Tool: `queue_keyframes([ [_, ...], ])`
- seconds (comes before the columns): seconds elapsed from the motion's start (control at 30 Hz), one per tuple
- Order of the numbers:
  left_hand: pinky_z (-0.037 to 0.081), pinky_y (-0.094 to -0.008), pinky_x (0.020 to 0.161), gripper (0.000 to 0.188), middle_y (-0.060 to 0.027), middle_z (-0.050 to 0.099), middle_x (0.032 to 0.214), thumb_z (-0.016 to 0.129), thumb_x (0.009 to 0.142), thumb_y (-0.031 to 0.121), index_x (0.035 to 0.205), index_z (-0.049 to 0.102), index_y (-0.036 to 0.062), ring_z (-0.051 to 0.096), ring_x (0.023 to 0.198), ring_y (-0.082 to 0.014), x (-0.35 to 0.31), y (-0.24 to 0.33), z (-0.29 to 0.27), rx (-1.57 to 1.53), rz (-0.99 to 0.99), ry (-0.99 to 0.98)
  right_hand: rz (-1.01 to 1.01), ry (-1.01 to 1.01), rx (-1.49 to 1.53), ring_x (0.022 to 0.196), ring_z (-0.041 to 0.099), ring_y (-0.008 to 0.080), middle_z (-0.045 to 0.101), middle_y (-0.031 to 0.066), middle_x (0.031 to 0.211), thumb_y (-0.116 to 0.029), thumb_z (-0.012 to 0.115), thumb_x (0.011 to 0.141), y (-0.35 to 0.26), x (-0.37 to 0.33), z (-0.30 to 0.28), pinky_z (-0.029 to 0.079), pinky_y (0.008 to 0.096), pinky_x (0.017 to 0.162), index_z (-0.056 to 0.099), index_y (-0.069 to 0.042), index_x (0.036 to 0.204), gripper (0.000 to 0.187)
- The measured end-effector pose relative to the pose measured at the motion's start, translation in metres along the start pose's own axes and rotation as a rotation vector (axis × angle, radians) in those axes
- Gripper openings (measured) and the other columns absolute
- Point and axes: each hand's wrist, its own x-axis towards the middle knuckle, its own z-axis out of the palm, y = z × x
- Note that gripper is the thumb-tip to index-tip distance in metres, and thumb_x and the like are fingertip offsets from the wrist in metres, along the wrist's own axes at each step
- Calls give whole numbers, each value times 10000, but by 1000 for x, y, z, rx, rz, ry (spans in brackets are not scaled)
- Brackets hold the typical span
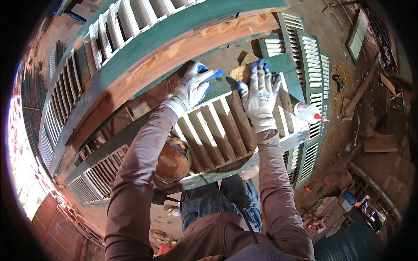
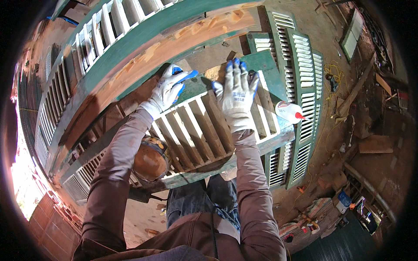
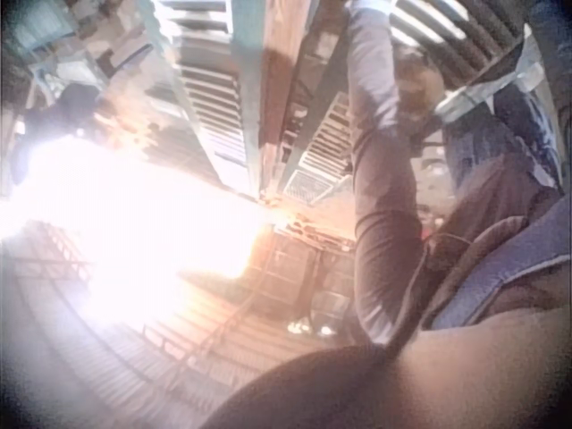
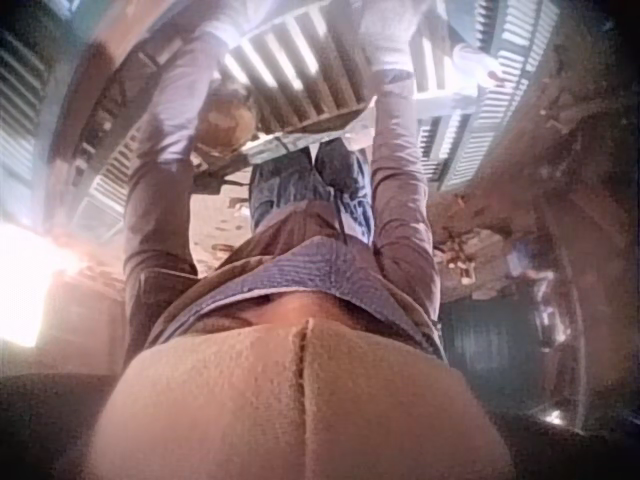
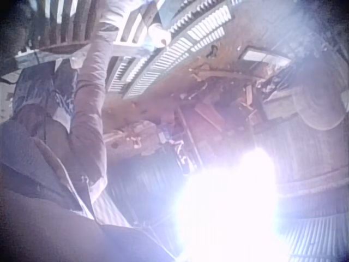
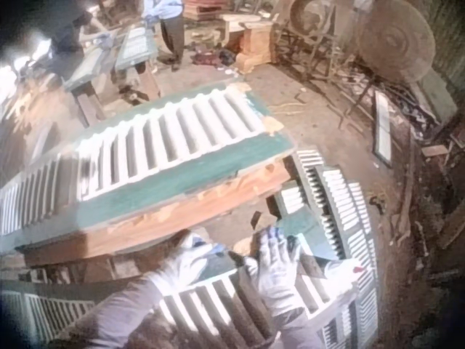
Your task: The person sands a green wooden slatted frame with an electric sander, then applies glue from a bottle to the joints and presses the pieces together. The work continues across multiple sections of the frame.
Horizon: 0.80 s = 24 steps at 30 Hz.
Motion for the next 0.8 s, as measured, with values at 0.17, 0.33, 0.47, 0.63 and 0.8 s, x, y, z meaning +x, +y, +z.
queue_keyframes([
  [0.17, 469, -424, 1034, 487, -160, 542, 1217, 632, 893, 30, 1370, 684, 109, 563, 1162, -351, 2, 0, 1, 28, 20, 4, -45, -34, -5, 1537, 392, 393, 412, 208, 1665, -654, 473, 1020, -12, -1, 6, 99, 643, 1294, 443, -17, 1585, 853],
  [0.33, 462, -451, 1053, 497, -175, 537, 1235, 642, 892, 64, 1385, 676, 121, 558, 1174, -369, 0, -4, 1, -15, -32, -30, -157, -44, 98, 1534, 407, 363, 427, 192, 1659, -667, 497, 1002, -29, -3, -2, 125, 634, 1294, 450, -15, 1578, 871],
  [0.47, 458, -427, 1063, 483, -167, 543, 1233, 606, 918, 63, 1395, 679, 96, 561, 1168, -354, 3, 2, -1, 28, 1, -21, -154, -56, 83, 1540, 398, 374, 422, 199, 1660, -629, 542, 996, -31, -3, -3, 125, 639, 1294, 442, -7, 1580, 860],
  [0.63, 447, -429, 1089, 461, -178, 544, 1276, 610, 924, 85, 1379, 670, 44, 557, 1206, -367, 0, -5, 2, 23, 8, -9, -218, -114, 175, 1563, 359, 384, 374, 212, 1686, -678, 531, 977, -46, -14, -5, 87, 643, 1299, 369, -7, 1623, 945],
  [0.8, 463, -445, 1065, 443, -177, 547, 1256, 612, 908, 86, 1345, 676, 58, 571, 1187, -371, 0, -1, 3, -5, 3, 22, 9, -151, 17, 1573, 325, 404, 326, 242, 1701, -687, 519, 983, -54, -29, -6, 47, 645, 1304, 363, 36, 1615, 973],
])
